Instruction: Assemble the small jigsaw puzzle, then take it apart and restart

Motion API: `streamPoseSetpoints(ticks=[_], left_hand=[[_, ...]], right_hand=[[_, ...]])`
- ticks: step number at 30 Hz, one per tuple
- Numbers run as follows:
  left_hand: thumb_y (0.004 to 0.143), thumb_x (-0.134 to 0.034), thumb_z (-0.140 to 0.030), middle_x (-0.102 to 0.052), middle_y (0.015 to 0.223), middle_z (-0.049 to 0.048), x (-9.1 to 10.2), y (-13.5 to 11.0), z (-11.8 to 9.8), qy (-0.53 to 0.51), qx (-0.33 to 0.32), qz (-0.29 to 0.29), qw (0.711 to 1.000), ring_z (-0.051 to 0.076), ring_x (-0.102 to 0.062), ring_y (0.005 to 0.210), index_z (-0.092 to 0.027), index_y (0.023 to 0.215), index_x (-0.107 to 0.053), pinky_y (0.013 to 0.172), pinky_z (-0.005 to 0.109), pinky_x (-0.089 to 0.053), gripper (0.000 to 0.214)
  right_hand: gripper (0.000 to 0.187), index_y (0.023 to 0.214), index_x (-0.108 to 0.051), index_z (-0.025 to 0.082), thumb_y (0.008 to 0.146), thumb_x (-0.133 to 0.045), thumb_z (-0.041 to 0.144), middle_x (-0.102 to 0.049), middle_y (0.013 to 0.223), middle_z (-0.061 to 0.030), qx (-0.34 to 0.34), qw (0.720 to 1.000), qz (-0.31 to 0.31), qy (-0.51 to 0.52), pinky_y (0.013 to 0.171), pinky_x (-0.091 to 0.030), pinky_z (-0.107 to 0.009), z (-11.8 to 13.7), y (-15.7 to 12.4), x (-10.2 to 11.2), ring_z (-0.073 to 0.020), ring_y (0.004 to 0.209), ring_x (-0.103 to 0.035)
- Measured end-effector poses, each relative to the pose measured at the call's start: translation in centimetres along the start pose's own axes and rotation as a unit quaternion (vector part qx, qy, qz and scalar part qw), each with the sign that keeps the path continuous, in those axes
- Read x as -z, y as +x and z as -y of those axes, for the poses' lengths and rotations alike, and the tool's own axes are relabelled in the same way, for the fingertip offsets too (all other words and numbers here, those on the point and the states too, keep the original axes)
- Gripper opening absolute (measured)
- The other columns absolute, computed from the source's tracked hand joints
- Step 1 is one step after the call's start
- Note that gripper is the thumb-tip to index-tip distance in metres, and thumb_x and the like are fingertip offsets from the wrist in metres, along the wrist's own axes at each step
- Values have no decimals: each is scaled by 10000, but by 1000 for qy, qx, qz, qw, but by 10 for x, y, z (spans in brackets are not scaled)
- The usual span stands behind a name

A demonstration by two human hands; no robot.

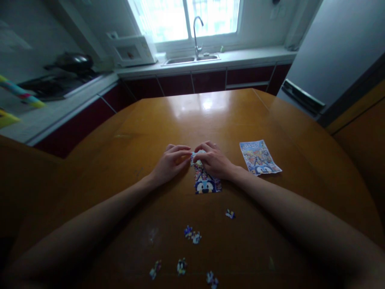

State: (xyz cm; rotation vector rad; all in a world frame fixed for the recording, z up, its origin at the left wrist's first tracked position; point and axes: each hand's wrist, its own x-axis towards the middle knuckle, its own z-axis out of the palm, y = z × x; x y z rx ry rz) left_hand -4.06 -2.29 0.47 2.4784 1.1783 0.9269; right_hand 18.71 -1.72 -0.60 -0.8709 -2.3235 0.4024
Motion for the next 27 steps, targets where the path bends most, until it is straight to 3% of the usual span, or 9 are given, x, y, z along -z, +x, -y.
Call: streamPoseSetpoints(ticks=[7, 15, 27], left_hand=[[899, -671, -228, -690, 1104, 31, 0, -1, 1, -10, -19, 29, 999, 211, -530, 1039, -269, 918, -767, 940, 394, -479, 106], [892, -640, -172, -642, 1065, 51, 1, 0, -1, -9, -17, 35, 999, 214, -537, 1026, -235, 987, -733, 929, 398, -479, 147], [857, -625, -74, -571, 969, 35, 1, -2, 0, -10, -27, 26, 999, 187, -502, 947, -240, 864, -751, 850, 341, -449, 209]], right_hand=[[309, 898, -747, 304, 874, -549, 68, -631, 1154, -37, 2, 1000, 13, -14, 1008, -375, -472, -2, -1, -2, -258, 1169, -479], [280, 903, -728, 229, 887, -511, 53, -642, 1060, -71, -36, 997, -60, 13, 942, -428, -409, -3, 2, -1, -235, 1066, -523], [307, 895, -751, 288, 868, -550, 58, -632, 1142, -39, 11, 1000, 10, -5, 1004, -373, -459, -2, -1, -2, -249, 1147, -485]])
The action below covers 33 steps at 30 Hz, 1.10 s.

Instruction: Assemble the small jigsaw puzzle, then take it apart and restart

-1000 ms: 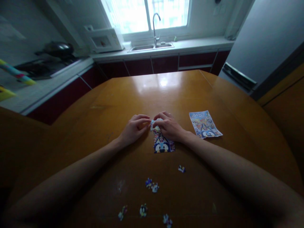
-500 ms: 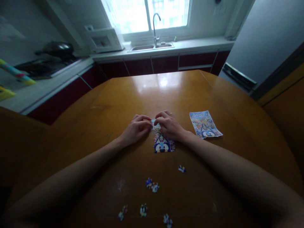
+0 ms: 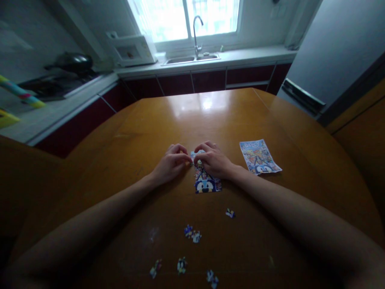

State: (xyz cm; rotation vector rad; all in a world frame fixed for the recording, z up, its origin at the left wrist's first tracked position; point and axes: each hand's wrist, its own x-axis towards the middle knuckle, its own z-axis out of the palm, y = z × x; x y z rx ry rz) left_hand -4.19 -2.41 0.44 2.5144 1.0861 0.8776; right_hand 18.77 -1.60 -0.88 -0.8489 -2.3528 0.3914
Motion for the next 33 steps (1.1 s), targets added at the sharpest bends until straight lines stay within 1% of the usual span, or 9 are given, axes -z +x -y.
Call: streamPoseSetpoints(ticks=[3, 7, 12, 16, 25, 27, 31, 33], left_hand=[[836, -608, -37, -550, 950, 38, 1, 0, -1, 0, -2, -11, 1000, 180, -496, 925, -219, 857, -743, 830, 329, -445, 228], [831, -610, -38, -535, 915, 33, 1, 0, 1, 0, -7, -13, 1000, 176, -492, 905, -213, 797, -738, 810, 324, -436, 220], [845, -631, -67, -537, 903, 30, -1, 0, 3, 2, -14, -4, 1000, 174, -487, 885, -235, 784, -759, 778, 318, -430, 219], [843, -640, -65, -541, 892, 27, -1, 0, 4, 7, -12, -1, 1000, 175, -487, 882, -246, 780, -767, 787, 322, -438, 230], [853, -622, -78, -550, 896, 29, -2, 0, 5, 1, -7, 9, 1000, 179, -508, 910, -238, 792, -755, 830, 336, -447, 217], [838, -599, -50, -550, 898, 29, -2, 0, 5, -11, 0, 10, 1000, 178, -514, 915, -229, 783, -748, 833, 335, -450, 239], [768, -547, 21, -557, 893, 27, -1, 3, 4, -50, 32, 5, 998, 170, -528, 896, -198, 778, -726, 837, 335, -462, 283], [748, -527, 35, -558, 888, 26, 1, 3, 3, -59, 42, -4, 997, 169, -531, 888, -192, 787, -720, 832, 336, -468, 300]], right_hand=[[318, 912, -742, 260, 846, -538, 25, -644, 1117, -50, -6, 1000, -18, 6, 991, -388, -440, 1, 1, 1, -244, 1125, -499], [303, 868, -733, 230, 830, -529, 9, -657, 1060, -60, -24, 999, -47, 14, 952, -416, -415, 1, 2, 0, -238, 1076, -518], [311, 890, -738, 252, 833, -537, 21, -645, 1100, -52, -3, 1000, -18, 10, 976, -401, -434, 1, 1, 0, -243, 1111, -506], [329, 877, -737, 274, 808, -552, 11, -634, 1120, -36, 1, 1000, 7, -5, 984, -388, -442, 2, 1, 1, -249, 1132, -490], [345, 891, -732, 270, 800, -538, 1, -640, 1112, -33, -5, 1000, 17, -5, 977, -372, -425, 4, 1, 3, -246, 1125, -485], [347, 915, -729, 265, 800, -536, 1, -638, 1129, -38, -8, 1000, 6, -8, 977, -367, -430, 4, 1, 2, -247, 1133, -485], [368, 953, -720, 244, 810, -499, -13, -643, 1113, -57, -31, 998, -49, 1, 962, -379, -425, 3, 2, 2, -239, 1112, -510], [371, 945, -720, 245, 810, -494, -16, -645, 1101, -58, -30, 998, -53, 6, 955, -387, -421, 3, 2, 2, -237, 1100, -517]])
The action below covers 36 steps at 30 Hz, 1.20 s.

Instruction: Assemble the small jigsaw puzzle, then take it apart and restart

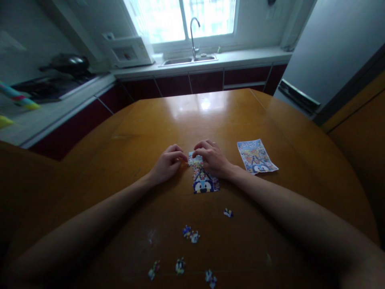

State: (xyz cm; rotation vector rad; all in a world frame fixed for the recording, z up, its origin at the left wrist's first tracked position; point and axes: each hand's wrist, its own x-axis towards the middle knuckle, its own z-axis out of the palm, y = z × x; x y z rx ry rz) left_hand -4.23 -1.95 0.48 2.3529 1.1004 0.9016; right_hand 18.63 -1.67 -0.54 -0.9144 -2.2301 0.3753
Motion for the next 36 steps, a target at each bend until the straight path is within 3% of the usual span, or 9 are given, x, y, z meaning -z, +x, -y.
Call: streamPoseSetpoints(ticks=[10, 17, 23, 29, 36], left_hand=[[816, -594, -29, -534, 868, 26, -2, -2, 2, 32, -39, 15, 999, 175, -513, 890, -227, 772, -756, 814, 333, -451, 259], [819, -574, -6, -568, 898, 30, -2, -2, 3, 23, -33, 6, 999, 173, -527, 902, -223, 839, -754, 829, 339, -468, 282], [838, -584, -50, -567, 869, 31, -2, -2, 3, 32, -37, 17, 999, 180, -528, 893, -237, 797, -759, 822, 342, -462, 259], [803, -548, 1, -597, 893, 35, -1, -2, 1, 28, -31, 10, 999, 188, -542, 914, -222, 860, -741, 837, 354, -472, 300], [817, -562, -11, -595, 884, 34, -2, -2, 3, 32, -26, 1, 999, 184, -536, 896, -228, 860, -751, 830, 352, -469, 291]], right_hand=[[386, 862, -750, 296, 760, -553, -20, -633, 1156, -26, 23, 998, 56, -20, 990, -370, -455, -1, -2, 0, -257, 1165, -478], [351, 878, -739, 272, 795, -542, -7, -642, 1127, -38, 9, 1000, 15, -12, 973, -390, -439, -2, -2, -1, -246, 1132, -500], [328, 809, -741, 282, 774, -582, -3, -643, 1124, -28, 18, 999, 44, -21, 979, -381, -442, -2, -1, -1, -252, 1144, -488], [355, 852, -745, 271, 794, -545, -17, -646, 1116, -40, 5, 1000, 7, -5, 985, -391, -452, -2, -1, -2, -247, 1130, -498], [338, 869, -741, 272, 805, -558, -4, -640, 1126, -38, 11, 1000, 19, -7, 996, -391, -445, -2, -1, -1, -244, 1142, -489]])
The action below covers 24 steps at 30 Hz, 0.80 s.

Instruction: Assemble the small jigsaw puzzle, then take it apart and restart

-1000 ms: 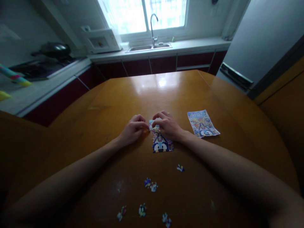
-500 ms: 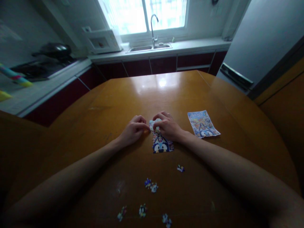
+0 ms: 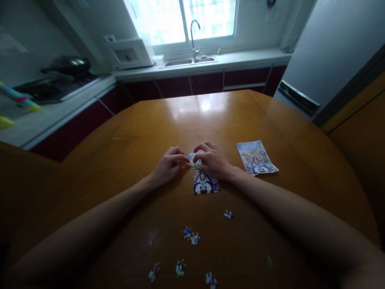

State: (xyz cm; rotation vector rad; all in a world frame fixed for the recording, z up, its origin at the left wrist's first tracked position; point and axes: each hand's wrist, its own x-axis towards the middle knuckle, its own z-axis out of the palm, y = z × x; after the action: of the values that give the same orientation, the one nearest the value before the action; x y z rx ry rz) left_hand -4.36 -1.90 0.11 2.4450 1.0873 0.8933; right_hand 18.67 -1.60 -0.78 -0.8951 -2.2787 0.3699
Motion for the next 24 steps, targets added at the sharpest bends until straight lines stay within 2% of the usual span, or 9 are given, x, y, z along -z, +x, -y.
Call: streamPoseSetpoints(ticks=[6, 11, 17, 21, 24], left_hand=[[836, -587, -72, -596, 858, 33, -1, 0, 2, 15, 14, 1, 1000, 189, -539, 884, -236, 805, -757, 817, 353, -468, 238], [842, -545, -45, -604, 876, 36, -1, 0, 0, 24, 24, -13, 999, 186, -541, 878, -227, 927, -751, 821, 354, -473, 288], [857, -571, -72, -596, 883, 40, -1, 1, 0, 39, 26, 6, 999, 195, -535, 892, -236, 945, -757, 824, 355, -469, 264], [869, -570, -80, -594, 900, 44, -1, 1, -1, 39, 32, 4, 999, 194, -537, 900, -215, 1034, -730, 825, 353, -473, 267], [881, -568, -98, -589, 892, 41, -2, 1, 0, 40, 33, 2, 999, 194, -537, 905, -215, 1017, -725, 825, 350, -471, 238]], right_hand=[[356, 854, -753, 290, 776, -580, -11, -630, 1158, -33, 5, 1000, 24, -15, 996, -376, -461, 0, 0, 0, -260, 1171, -473], [386, 944, -744, 297, 790, -567, -10, -638, 1155, -40, -11, 1000, 8, -17, 988, -388, -465, 1, 0, 0, -261, 1160, -487], [363, 930, -747, 293, 783, -590, 1, -625, 1169, -46, -11, 999, 20, -25, 1006, -379, -474, 1, -1, 0, -267, 1183, -467], [393, 957, -741, 296, 787, -563, -11, -629, 1161, -38, -11, 1000, 4, -15, 1006, -383, -465, 0, -1, -1, -255, 1163, -476], [389, 942, -743, 282, 780, -552, -16, -633, 1147, -40, -8, 1000, -6, -11, 1005, -388, -451, -1, 0, -1, -251, 1153, -480]])
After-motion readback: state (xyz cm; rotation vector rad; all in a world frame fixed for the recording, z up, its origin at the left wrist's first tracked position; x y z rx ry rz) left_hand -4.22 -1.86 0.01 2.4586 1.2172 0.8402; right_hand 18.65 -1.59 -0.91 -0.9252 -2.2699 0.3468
